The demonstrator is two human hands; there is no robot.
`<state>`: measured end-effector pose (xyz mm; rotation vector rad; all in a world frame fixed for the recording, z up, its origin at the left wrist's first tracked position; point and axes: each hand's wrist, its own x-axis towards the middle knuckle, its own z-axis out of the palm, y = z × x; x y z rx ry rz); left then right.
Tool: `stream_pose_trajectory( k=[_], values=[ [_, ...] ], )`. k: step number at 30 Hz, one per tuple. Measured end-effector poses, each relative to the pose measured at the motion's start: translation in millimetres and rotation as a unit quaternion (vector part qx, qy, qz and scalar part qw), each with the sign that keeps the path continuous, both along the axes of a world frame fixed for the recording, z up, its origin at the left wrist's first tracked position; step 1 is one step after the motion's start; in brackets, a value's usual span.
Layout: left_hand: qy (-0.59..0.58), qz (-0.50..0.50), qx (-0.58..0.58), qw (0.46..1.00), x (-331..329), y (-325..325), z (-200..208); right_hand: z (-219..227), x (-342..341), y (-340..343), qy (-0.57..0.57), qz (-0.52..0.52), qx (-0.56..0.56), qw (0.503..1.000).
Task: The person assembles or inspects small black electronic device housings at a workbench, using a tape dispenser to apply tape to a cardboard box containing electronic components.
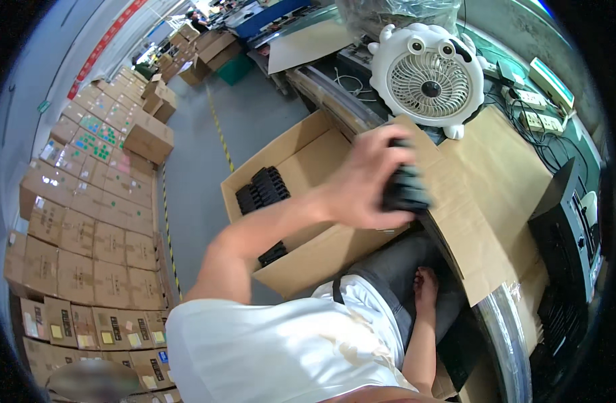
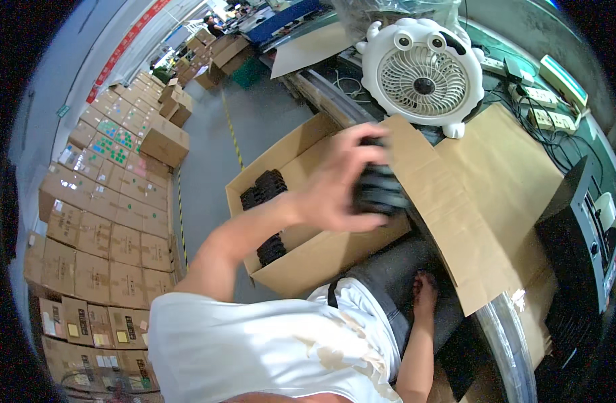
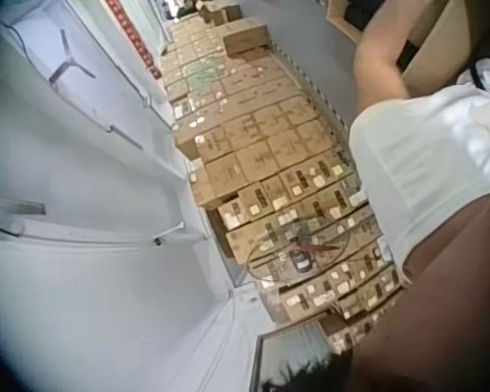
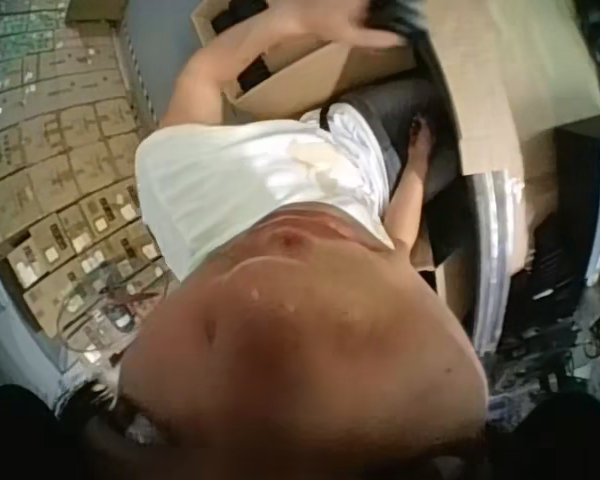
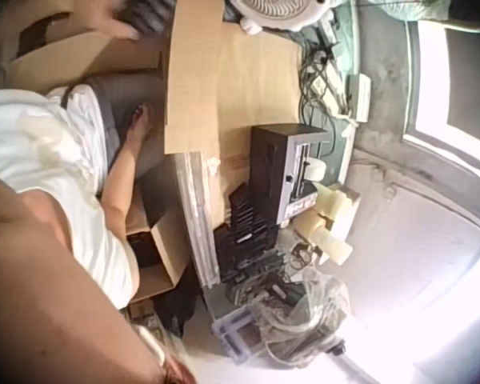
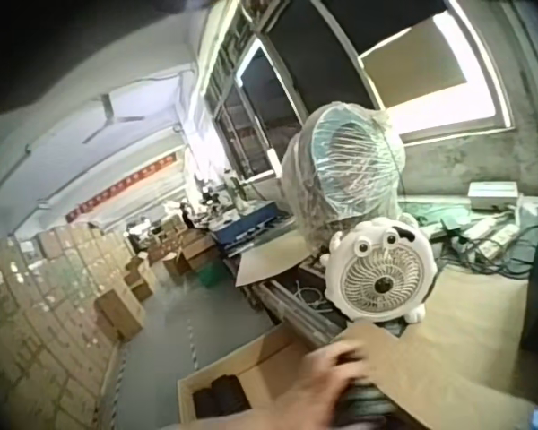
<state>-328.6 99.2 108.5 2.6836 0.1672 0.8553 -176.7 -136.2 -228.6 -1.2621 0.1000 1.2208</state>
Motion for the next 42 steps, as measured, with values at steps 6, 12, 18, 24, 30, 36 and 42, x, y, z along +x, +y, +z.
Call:
stream_pose_trajectory(
  k=[6,12,18,24,30,36,42],
  values=[
    [0.096,0.003,0.078,0.992,198,-8,3,6,-1,8,-0.035,0.011,0.022,0.999],
    [0.304,0.054,0.129,0.942,318,10,-69,-13,6,-8,-0.035,-0.032,-0.003,0.999],
    [0.288,0.083,0.096,0.949,310,42,-88,-11,2,5,-0.037,0.007,0.025,0.999],
    [-0.185,-0.064,0.161,0.967,152,15,-36,-10,3,-4,-0.019,-0.001,0.028,0.999],
    [0.012,0.413,0.116,0.903,-122,88,-92,-9,2,-3,-0.016,0.036,-0.004,0.999],
    [0.482,0.503,-0.123,0.706,-249,67,-210,-19,4,1,-0.020,0.045,-0.007,0.999],
    [0.525,0.518,-0.148,0.659,-263,80,-251,-30,6,1,-0.029,0.039,0.002,0.999]
  ],
)
